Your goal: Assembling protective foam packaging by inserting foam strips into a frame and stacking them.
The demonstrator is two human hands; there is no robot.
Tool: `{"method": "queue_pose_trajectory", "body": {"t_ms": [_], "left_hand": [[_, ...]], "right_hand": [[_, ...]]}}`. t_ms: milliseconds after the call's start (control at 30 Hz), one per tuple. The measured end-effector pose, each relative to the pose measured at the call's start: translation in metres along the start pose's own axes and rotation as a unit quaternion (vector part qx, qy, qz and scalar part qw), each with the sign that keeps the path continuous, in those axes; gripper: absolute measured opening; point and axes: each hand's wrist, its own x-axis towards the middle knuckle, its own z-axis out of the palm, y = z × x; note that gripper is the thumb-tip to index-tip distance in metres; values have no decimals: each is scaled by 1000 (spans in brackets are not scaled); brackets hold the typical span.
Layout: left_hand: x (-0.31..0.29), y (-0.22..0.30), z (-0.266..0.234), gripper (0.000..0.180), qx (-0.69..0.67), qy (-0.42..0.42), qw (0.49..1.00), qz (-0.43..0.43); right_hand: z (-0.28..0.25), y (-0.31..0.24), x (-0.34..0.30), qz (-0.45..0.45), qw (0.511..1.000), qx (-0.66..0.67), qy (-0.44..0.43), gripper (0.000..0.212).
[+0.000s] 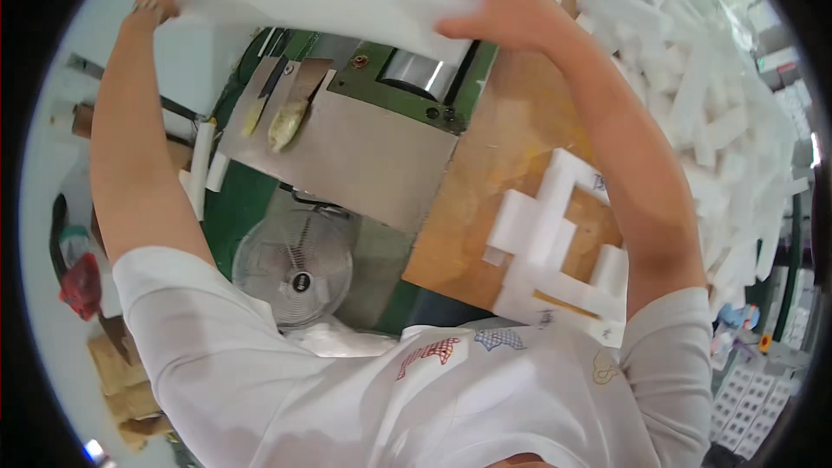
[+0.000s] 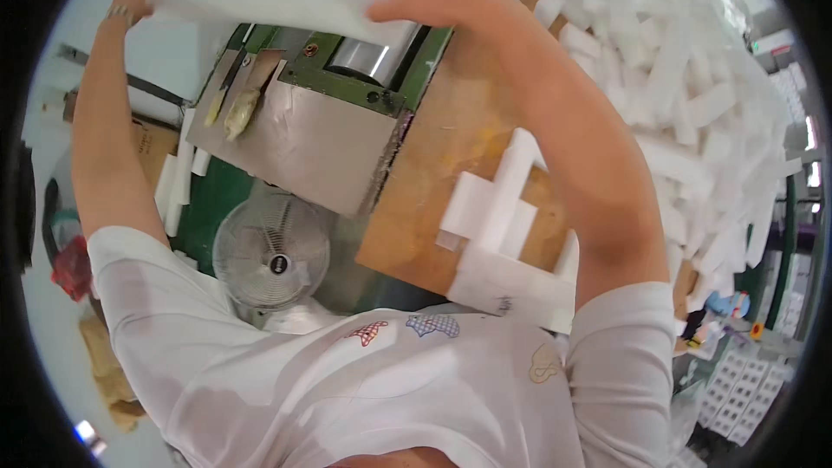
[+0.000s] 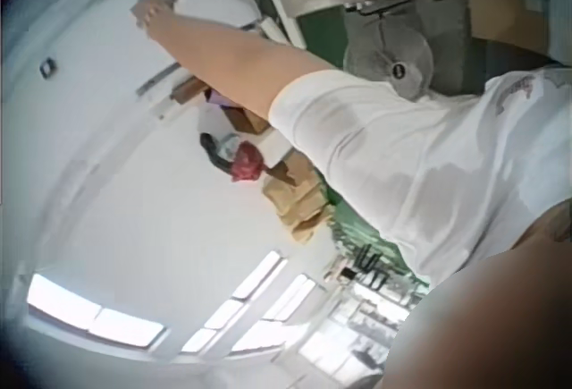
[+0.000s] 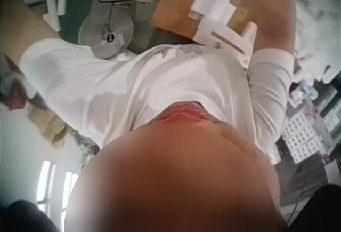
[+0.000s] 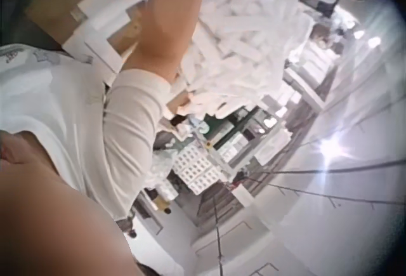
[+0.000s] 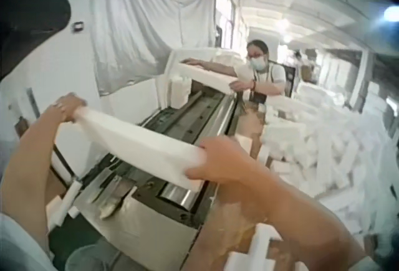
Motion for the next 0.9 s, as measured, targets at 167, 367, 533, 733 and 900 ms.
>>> {"method": "queue_pose_trajectory", "body": {"t_ms": [167,367,533,733,900], "left_hand": [[-113,-81,-44,78,53,-106,992,-45],[-124,-68,-20,71,-63,-87,994,-21],[-119,-6,-33,68,-183,-20,982,49],[-114,87,-92,64,-244,-54,965,79],[-105,160,-131,54,-232,-31,961,150]], "right_hand": [[27,-63,34,-125,991,17,-45,50],[56,-40,39,-123,988,96,-6,51],[48,17,-7,-122,975,185,36,49],[5,47,-86,17,992,115,41,59],[-15,109,-139,54,992,109,-37,63]]}}
